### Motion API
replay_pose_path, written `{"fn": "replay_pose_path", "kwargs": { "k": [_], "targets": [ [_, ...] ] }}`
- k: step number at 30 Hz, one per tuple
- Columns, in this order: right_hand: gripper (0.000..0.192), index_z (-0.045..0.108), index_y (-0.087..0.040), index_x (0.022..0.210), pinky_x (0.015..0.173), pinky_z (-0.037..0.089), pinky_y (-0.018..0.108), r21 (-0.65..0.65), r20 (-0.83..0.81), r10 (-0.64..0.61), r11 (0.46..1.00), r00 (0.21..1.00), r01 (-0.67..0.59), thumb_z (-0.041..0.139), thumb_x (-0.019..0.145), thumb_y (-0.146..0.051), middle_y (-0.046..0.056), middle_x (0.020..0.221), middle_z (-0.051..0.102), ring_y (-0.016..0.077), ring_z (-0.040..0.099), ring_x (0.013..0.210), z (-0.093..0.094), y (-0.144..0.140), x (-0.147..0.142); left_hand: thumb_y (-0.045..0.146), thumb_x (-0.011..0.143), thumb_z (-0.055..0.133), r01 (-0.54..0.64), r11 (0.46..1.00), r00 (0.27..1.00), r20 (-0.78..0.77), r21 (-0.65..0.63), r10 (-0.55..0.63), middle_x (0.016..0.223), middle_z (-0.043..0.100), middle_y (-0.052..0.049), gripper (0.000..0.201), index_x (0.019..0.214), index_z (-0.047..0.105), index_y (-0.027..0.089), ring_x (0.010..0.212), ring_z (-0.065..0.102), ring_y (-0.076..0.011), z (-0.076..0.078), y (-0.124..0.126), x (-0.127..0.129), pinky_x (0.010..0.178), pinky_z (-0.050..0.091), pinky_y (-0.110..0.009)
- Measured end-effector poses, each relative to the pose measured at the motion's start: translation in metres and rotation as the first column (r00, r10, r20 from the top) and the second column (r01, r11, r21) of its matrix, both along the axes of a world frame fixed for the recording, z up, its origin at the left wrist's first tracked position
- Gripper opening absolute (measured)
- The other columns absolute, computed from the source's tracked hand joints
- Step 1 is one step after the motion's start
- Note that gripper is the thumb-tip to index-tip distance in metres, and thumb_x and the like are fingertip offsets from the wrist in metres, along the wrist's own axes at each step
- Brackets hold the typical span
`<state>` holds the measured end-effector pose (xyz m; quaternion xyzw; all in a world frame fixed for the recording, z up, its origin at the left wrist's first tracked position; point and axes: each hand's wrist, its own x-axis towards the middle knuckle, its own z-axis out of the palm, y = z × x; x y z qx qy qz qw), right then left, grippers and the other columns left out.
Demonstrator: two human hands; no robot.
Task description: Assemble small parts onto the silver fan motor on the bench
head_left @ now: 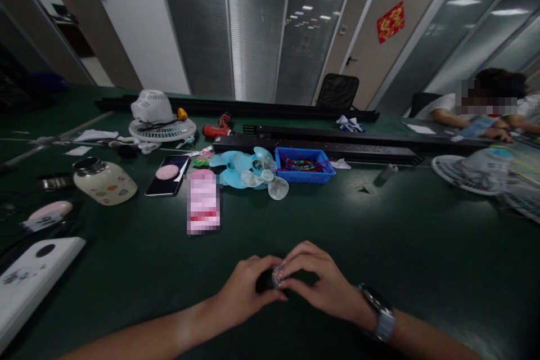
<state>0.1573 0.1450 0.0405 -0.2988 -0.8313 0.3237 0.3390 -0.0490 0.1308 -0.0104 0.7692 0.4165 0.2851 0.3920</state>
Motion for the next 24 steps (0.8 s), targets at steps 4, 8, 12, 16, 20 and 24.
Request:
{"fn": "replay_pose_path", "kwargs": {
  "k": [4,8,12,16,20,24],
  "targets": [
    [0.008,0.072,-0.024,0.094,0.077,0.052,0.031,-0.012,-0.039,-0.04,0.999,0.998,0.039,0.073,0.087,-0.021,0.003,0.087,0.074,0.0182,0.067,0.084,-0.003,0.003,0.0,0.033,0.073,0.084,-0.002,1.0,1.0,0.004,0.006,0.002,0.096,0.074,-0.002,0.042,0.11,0.067,0.023,0.085,0.066,-0.0207,-0.002,-0.001,-0.001,0.074,0.047,-0.027],
    [0.01,0.072,-0.024,0.094,0.076,0.053,0.032,-0.038,-0.038,-0.056,0.998,0.998,0.055,0.074,0.085,-0.02,0.003,0.087,0.075,0.0188,0.067,0.083,-0.007,0.005,0.003,0.031,0.073,0.084,0.007,1.0,1.0,0.015,0.01,-0.007,0.098,0.074,-0.001,0.042,0.11,0.067,0.024,0.087,0.066,-0.0207,-0.003,-0.001,-0.001,0.076,0.048,-0.028],
    [0.007,0.072,-0.024,0.089,0.074,0.054,0.031,-0.045,-0.131,-0.067,0.997,0.989,0.061,0.074,0.085,-0.018,0.003,0.085,0.074,0.018,0.068,0.082,-0.009,0.004,0.005,0.031,0.073,0.083,0.014,1.0,0.999,0.038,0.006,-0.014,0.102,0.074,-0.002,0.043,0.113,0.066,0.024,0.09,0.067,-0.0207,-0.003,-0.001,-0.001,0.079,0.049,-0.029],
    [0.007,0.073,-0.023,0.087,0.075,0.054,0.03,-0.088,-0.16,-0.075,0.994,0.984,0.062,0.076,0.084,-0.018,0.004,0.087,0.074,0.0178,0.069,0.083,-0.009,0.002,0.002,0.03,0.073,0.084,0.014,1.0,0.999,0.034,0.01,-0.014,0.1,0.074,-0.002,0.045,0.114,0.066,0.025,0.089,0.067,-0.0212,-0.003,-0.001,-0.001,0.078,0.049,-0.029],
    [0.006,0.073,-0.023,0.087,0.074,0.055,0.03,-0.155,-0.157,-0.076,0.987,0.985,0.051,0.077,0.083,-0.021,0.003,0.085,0.073,0.0176,0.069,0.081,-0.011,0.0,-0.003,0.029,0.072,0.084,-0.001,1.0,1.0,0.023,0.014,0.001,0.099,0.074,-0.003,0.042,0.111,0.067,0.023,0.087,0.068,-0.0218,-0.003,-0.002,-0.001,0.076,0.049,-0.029],
    [0.006,0.073,-0.022,0.088,0.075,0.055,0.031,-0.185,-0.156,-0.082,0.981,0.984,0.052,0.077,0.083,-0.022,0.003,0.087,0.073,0.0178,0.069,0.082,-0.013,-0.001,-0.002,0.031,0.072,0.084,0.001,1.0,0.999,0.036,0.021,-0.002,0.101,0.074,-0.003,0.046,0.114,0.066,0.024,0.089,0.068,-0.0219,-0.005,-0.001,-0.001,0.077,0.05,-0.03]
  ]
}}
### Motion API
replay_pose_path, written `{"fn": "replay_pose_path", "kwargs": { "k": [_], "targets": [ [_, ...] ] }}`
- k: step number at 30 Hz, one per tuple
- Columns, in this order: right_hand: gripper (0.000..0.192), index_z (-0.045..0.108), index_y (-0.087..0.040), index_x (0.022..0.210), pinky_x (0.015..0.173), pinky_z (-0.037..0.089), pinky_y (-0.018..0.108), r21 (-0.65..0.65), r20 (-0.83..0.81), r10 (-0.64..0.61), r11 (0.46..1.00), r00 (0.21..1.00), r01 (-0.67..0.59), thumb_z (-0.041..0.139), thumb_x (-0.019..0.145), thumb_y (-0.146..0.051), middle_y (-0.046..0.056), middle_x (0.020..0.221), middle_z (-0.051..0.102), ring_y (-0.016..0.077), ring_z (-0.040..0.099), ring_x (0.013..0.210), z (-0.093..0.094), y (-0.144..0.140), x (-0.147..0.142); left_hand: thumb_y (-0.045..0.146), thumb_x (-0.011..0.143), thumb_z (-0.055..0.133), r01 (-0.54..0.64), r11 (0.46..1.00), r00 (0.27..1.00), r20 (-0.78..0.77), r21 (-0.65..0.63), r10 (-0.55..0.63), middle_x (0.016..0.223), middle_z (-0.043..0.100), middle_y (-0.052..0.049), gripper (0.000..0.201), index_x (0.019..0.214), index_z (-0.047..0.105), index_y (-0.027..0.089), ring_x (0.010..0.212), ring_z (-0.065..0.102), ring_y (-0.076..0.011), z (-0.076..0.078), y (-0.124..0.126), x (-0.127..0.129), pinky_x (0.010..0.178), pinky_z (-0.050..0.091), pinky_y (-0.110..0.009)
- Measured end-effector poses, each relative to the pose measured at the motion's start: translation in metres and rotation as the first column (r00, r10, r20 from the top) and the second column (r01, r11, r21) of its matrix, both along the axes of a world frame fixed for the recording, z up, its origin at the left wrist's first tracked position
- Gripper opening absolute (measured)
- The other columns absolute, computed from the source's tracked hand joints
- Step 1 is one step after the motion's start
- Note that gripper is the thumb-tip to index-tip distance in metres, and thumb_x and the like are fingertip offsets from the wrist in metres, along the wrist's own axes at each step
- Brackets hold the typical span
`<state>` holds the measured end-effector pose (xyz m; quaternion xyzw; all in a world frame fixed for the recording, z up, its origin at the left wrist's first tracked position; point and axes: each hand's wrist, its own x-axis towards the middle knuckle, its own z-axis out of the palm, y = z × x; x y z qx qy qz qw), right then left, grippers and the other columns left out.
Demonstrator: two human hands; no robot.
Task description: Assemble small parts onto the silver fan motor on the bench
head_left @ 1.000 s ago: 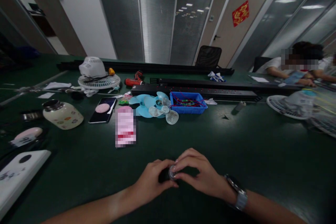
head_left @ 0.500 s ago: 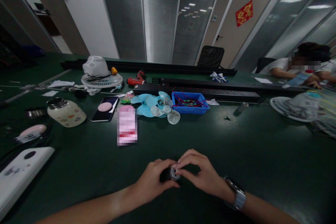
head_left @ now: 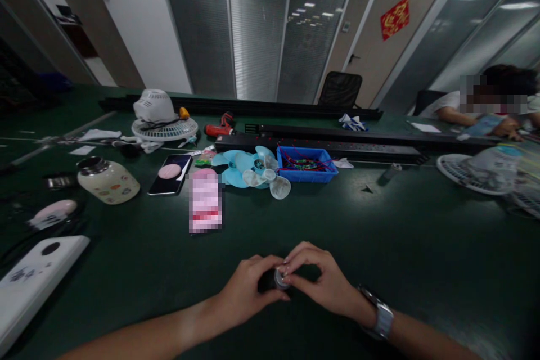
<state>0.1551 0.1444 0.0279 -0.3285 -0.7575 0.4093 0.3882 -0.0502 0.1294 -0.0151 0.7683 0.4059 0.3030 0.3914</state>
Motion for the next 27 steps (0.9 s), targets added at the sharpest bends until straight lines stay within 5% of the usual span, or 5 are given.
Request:
{"fn": "replay_pose_path", "kwargs": {
  "k": [7,14,27],
  "targets": [
    [0.033,0.071,-0.023,0.101,0.086,0.054,0.037,0.035,0.041,0.007,0.999,0.999,-0.009,0.085,0.071,-0.021,0.007,0.103,0.071,0.0233,0.067,0.099,0.003,-0.001,0.005,0.033,0.074,0.082,-0.014,1.0,1.0,-0.02,0.004,0.014,0.095,0.074,-0.002,0.039,0.109,0.068,0.023,0.083,0.067,-0.0206,0.001,-0.001,0.001,0.073,0.049,-0.027],
    [0.015,0.072,-0.022,0.088,0.079,0.054,0.033,0.044,0.005,-0.028,0.999,1.0,0.028,0.082,0.077,-0.018,0.005,0.09,0.073,0.0203,0.068,0.088,0.0,-0.002,-0.003,0.029,0.072,0.085,-0.012,1.0,1.0,-0.027,0.003,0.012,0.093,0.073,-0.002,0.042,0.109,0.068,0.022,0.083,0.066,-0.0208,0.0,-0.001,0.0,0.073,0.047,-0.028],
    [0.018,0.069,-0.022,0.084,0.069,0.054,0.029,0.115,-0.087,-0.063,0.991,0.994,0.073,0.084,0.075,-0.017,0.002,0.081,0.072,0.017,0.068,0.077,0.011,0.005,0.007,0.03,0.072,0.084,0.013,0.999,1.0,-0.009,-0.039,-0.014,0.104,0.074,-0.002,0.046,0.114,0.066,0.024,0.092,0.067,-0.0222,0.005,0.001,0.0,0.08,0.049,-0.031]
  ]
}}
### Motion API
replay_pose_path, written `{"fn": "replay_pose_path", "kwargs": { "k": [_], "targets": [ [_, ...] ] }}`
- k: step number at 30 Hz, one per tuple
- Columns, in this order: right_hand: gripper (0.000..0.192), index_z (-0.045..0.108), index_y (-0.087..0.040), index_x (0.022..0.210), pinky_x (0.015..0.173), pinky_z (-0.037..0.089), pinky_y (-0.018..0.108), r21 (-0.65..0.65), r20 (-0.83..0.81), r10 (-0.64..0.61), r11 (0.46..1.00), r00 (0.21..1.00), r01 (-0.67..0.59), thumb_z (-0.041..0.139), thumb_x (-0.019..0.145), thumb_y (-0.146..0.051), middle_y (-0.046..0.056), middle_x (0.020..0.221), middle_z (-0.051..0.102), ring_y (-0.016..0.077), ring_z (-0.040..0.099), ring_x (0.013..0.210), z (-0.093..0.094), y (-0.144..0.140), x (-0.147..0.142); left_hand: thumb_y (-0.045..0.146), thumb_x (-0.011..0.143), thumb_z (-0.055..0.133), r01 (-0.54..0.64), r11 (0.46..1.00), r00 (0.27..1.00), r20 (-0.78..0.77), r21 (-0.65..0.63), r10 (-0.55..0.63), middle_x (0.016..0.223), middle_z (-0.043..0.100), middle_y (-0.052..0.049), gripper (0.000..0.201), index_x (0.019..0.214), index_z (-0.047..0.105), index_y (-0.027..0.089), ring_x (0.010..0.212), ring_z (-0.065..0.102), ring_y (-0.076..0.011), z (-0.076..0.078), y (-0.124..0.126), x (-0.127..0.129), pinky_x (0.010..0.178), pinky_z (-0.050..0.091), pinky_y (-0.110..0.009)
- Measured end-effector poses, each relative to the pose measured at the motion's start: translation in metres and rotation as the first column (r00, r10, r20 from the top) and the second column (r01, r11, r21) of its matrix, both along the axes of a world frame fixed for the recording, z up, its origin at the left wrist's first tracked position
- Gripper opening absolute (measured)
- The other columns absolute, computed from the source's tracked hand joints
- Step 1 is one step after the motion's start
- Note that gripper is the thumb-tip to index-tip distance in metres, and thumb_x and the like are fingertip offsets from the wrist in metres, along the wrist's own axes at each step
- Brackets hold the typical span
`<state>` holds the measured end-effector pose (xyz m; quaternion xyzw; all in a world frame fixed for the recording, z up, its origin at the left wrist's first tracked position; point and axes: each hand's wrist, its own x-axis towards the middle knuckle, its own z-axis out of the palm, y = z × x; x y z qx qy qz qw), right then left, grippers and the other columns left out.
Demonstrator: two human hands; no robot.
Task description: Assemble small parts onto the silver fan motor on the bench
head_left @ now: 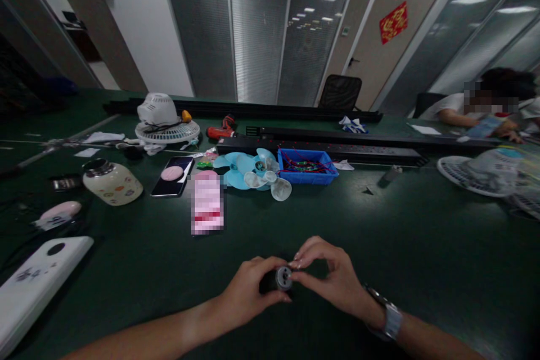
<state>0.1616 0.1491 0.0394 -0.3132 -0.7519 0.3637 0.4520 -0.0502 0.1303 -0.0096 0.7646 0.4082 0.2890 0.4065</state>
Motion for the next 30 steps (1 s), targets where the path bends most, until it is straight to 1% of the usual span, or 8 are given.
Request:
{"fn": "replay_pose_path", "kwargs": {
  "k": [2,11,15,19,22,25,28,30],
  "targets": [
    [0.019,0.069,-0.022,0.087,0.071,0.054,0.029,0.002,0.005,-0.026,1.0,1.0,0.026,0.083,0.076,-0.019,0.002,0.082,0.072,0.0173,0.068,0.079,-0.003,0.003,0.014,0.031,0.073,0.084,0.011,1.0,1.0,0.006,-0.014,-0.011,0.106,0.074,-0.002,0.045,0.114,0.066,0.024,0.094,0.067,-0.0222,0.002,0.0,0.0,0.083,0.049,-0.031],
    [0.023,0.073,-0.027,0.102,0.095,0.051,0.043,-0.096,0.439,-0.04,0.991,0.897,0.092,0.08,0.081,-0.029,0.006,0.108,0.072,0.0256,0.06,0.113,-0.051,-0.006,0.077,0.03,0.074,0.083,0.01,0.999,1.0,0.004,-0.041,-0.01,0.111,0.073,0.0,0.046,0.116,0.065,0.027,0.099,0.067,-0.022,0.004,0.0,-0.001,0.087,0.05,-0.032],
    [0.04,0.068,-0.036,0.12,0.11,0.035,0.056,-0.014,0.596,-0.099,0.991,0.797,0.133,0.078,0.081,-0.037,0.004,0.147,0.048,0.0323,0.037,0.138,-0.047,-0.008,0.08,0.031,0.074,0.082,0.009,0.999,1.0,-0.018,-0.049,-0.01,0.11,0.073,0.0,0.045,0.116,0.065,0.027,0.097,0.067,-0.0218,0.003,0.0,-0.001,0.086,0.05,-0.032],
    [0.025,0.074,-0.04,0.109,0.111,0.029,0.059,0.003,0.667,-0.104,0.991,0.737,0.137,0.075,0.084,-0.041,-0.001,0.157,0.034,0.0352,0.026,0.143,-0.042,-0.008,0.08,0.031,0.075,0.082,0.003,0.999,1.0,-0.025,-0.041,-0.004,0.11,0.073,0.0,0.046,0.117,0.065,0.028,0.098,0.067,-0.0217,0.004,0.001,0.0,0.086,0.049,-0.031],
    [0.015,0.078,-0.038,0.097,0.11,0.028,0.06,-0.028,0.642,-0.095,0.989,0.761,0.147,0.078,0.081,-0.039,0.0,0.153,0.041,0.0358,0.028,0.141,-0.041,-0.006,0.078,0.031,0.074,0.082,0.003,0.999,1.0,-0.023,-0.044,-0.004,0.11,0.073,0.0,0.046,0.117,0.065,0.028,0.098,0.067,-0.0218,0.004,0.001,0.0,0.086,0.049,-0.031],
    [0.01,0.079,-0.034,0.089,0.105,0.034,0.055,-0.073,0.513,-0.094,0.986,0.853,0.153,0.08,0.08,-0.034,0.004,0.136,0.057,0.0333,0.041,0.131,-0.033,-0.002,0.067,0.031,0.074,0.083,0.015,0.999,1.0,-0.009,-0.046,-0.015,0.11,0.073,0.0,0.046,0.116,0.065,0.027,0.098,0.067,-0.0217,0.003,0.001,-0.001,0.087,0.049,-0.031],
    [0.009,0.08,-0.03,0.088,0.088,0.045,0.042,-0.111,0.344,-0.051,0.989,0.938,0.095,0.079,0.081,-0.034,0.006,0.104,0.066,0.025,0.059,0.101,-0.021,0.002,0.044,0.03,0.073,0.083,0.009,0.999,1.0,-0.019,-0.036,-0.01,0.107,0.073,-0.001,0.045,0.115,0.066,0.026,0.096,0.067,-0.0221,0.002,0.0,-0.001,0.084,0.05,-0.031],
    [0.015,0.08,-0.029,0.089,0.073,0.046,0.034,-0.122,0.261,0.005,0.992,0.965,0.028,0.081,0.078,-0.039,0.004,0.087,0.063,0.0204,0.06,0.084,-0.013,0.003,0.026,0.031,0.073,0.084,0.0,1.0,1.0,-0.031,-0.028,-0.001,0.104,0.074,-0.001,0.043,0.112,0.067,0.025,0.093,0.067,-0.0221,0.0,0.0,0.0,0.081,0.049,-0.031]
  ]
}}
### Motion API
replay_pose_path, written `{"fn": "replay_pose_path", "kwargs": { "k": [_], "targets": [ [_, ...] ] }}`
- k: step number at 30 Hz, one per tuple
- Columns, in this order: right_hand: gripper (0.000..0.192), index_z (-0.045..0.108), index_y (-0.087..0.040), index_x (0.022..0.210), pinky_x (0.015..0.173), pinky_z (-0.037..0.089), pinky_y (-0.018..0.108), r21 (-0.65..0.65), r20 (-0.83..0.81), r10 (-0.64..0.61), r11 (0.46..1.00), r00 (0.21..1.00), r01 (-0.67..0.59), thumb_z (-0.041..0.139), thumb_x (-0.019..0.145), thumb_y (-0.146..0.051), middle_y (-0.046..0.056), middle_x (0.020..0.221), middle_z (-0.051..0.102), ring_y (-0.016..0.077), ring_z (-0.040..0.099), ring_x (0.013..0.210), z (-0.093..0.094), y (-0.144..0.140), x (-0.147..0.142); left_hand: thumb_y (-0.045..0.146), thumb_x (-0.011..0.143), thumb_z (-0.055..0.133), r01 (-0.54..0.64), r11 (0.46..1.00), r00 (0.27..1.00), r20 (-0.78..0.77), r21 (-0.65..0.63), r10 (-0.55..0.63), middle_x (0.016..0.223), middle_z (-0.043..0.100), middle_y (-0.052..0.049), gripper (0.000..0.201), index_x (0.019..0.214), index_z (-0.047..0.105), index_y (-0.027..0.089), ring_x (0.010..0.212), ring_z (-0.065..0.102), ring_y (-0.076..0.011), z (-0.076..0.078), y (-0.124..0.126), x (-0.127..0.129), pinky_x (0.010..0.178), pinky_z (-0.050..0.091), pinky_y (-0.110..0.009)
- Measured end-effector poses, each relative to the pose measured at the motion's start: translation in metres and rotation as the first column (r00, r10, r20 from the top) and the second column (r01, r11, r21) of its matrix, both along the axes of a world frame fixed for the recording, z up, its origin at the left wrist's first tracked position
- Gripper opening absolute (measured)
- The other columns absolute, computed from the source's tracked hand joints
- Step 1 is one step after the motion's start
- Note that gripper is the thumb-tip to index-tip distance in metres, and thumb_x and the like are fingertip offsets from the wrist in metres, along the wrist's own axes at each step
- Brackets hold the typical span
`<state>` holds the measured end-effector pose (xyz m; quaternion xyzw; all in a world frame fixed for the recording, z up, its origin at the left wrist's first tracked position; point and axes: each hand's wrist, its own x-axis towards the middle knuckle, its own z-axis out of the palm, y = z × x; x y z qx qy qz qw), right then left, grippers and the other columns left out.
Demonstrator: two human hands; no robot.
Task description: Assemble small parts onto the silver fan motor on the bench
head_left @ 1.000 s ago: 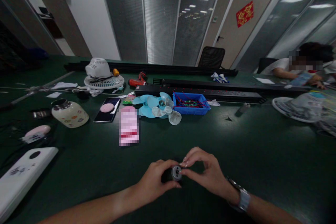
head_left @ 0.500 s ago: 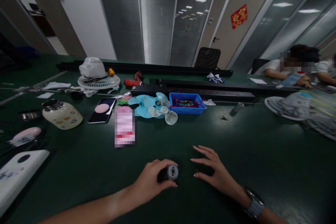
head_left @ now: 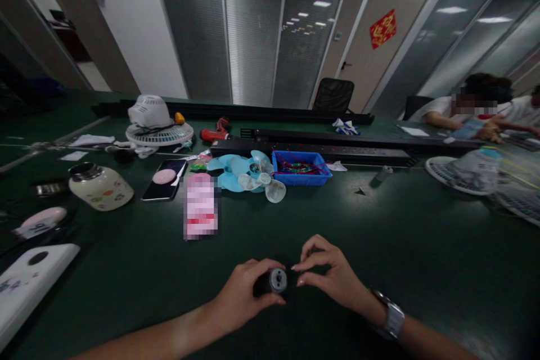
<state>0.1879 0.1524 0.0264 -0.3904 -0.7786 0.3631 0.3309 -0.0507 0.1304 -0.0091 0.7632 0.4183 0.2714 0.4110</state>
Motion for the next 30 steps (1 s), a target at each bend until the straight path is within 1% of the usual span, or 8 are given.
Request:
{"fn": "replay_pose_path", "kwargs": {
  "k": [5,11,14,19,22,25,27,30],
  "targets": [
    [0.026,0.082,-0.025,0.084,0.06,0.038,0.028,-0.061,-0.045,0.054,0.997,0.998,-0.056,0.079,0.076,-0.049,0.001,0.074,0.055,0.0151,0.053,0.069,0.009,0.002,-0.03,0.03,0.073,0.084,-0.019,0.999,1.0,0.025,0.035,0.018,0.098,0.073,-0.001,0.042,0.11,0.067,0.024,0.086,0.067,-0.0204,-0.004,-0.001,0.001,0.075,0.048,-0.028],
    [0.021,0.082,-0.024,0.085,0.058,0.036,0.025,-0.188,0.034,0.057,0.981,0.998,-0.05,0.082,0.075,-0.042,0.0,0.072,0.055,0.014,0.052,0.067,0.006,0.004,-0.034,0.031,0.072,0.085,-0.012,0.999,1.0,0.023,0.035,0.011,0.096,0.074,0.0,0.041,0.109,0.068,0.024,0.085,0.066,-0.0202,-0.004,0.0,0.001,0.074,0.047,-0.027],
    [0.019,0.081,-0.024,0.084,0.057,0.035,0.025,-0.179,0.058,0.054,0.983,0.997,-0.043,0.084,0.073,-0.038,-0.002,0.069,0.055,0.0134,0.051,0.065,0.005,0.003,-0.034,0.032,0.073,0.084,-0.006,0.999,1.0,0.013,0.031,0.005,0.098,0.074,-0.001,0.041,0.109,0.067,0.024,0.087,0.066,-0.0205,-0.003,0.0,0.001,0.075,0.047,-0.028],
    [0.021,0.08,-0.023,0.081,0.058,0.032,0.026,-0.08,0.116,0.059,0.995,0.992,-0.05,0.084,0.073,-0.042,-0.003,0.061,0.052,0.013,0.05,0.062,0.008,0.003,-0.036,0.034,0.073,0.083,-0.012,0.999,1.0,0.012,0.047,0.011,0.098,0.074,-0.002,0.043,0.111,0.067,0.023,0.087,0.066,-0.0208,-0.005,0.0,0.001,0.075,0.047,-0.028],
    [0.022,0.08,-0.025,0.088,0.057,0.032,0.025,-0.137,0.138,0.105,0.987,0.985,-0.086,0.084,0.073,-0.041,-0.003,0.064,0.054,0.0127,0.049,0.062,0.009,0.003,-0.034,0.036,0.075,0.082,-0.005,0.999,1.0,0.016,0.034,0.005,0.096,0.074,-0.002,0.038,0.108,0.068,0.023,0.085,0.066,-0.0206,-0.003,0.0,0.001,0.074,0.047,-0.027],
    [0.041,0.077,-0.027,0.104,0.054,0.03,0.023,-0.244,0.089,0.189,0.956,0.978,-0.162,0.087,0.068,-0.043,-0.004,0.068,0.051,0.0114,0.045,0.06,0.005,0.001,-0.032,0.032,0.076,0.081,-0.003,0.999,1.0,0.005,0.039,0.003,0.095,0.074,-0.002,0.034,0.105,0.069,0.021,0.084,0.066,-0.0208,0.001,-0.001,0.0,0.073,0.046,-0.027],
    [0.048,0.076,-0.025,0.108,0.053,0.028,0.023,-0.283,0.025,0.207,0.94,0.978,-0.192,0.088,0.065,-0.044,-0.006,0.066,0.047,0.0103,0.041,0.058,0.001,0.0,-0.029,0.028,0.077,0.08,0.007,0.999,1.0,-0.005,0.044,-0.007,0.097,0.074,-0.002,0.033,0.107,0.068,0.022,0.085,0.066,-0.0211,0.002,-0.001,0.0,0.075,0.046,-0.028],
    [0.041,0.078,-0.02,0.098,0.053,0.027,0.023,-0.31,-0.034,0.146,0.939,0.989,-0.15,0.087,0.066,-0.044,-0.006,0.063,0.045,0.0095,0.039,0.056,-0.005,-0.001,-0.025,0.03,0.078,0.079,0.013,0.999,1.0,0.018,0.032,-0.014,0.101,0.074,0.0,0.036,0.111,0.067,0.025,0.089,0.066,-0.0206,0.001,-0.001,0.0,0.078,0.046,-0.028]
  ]
}}
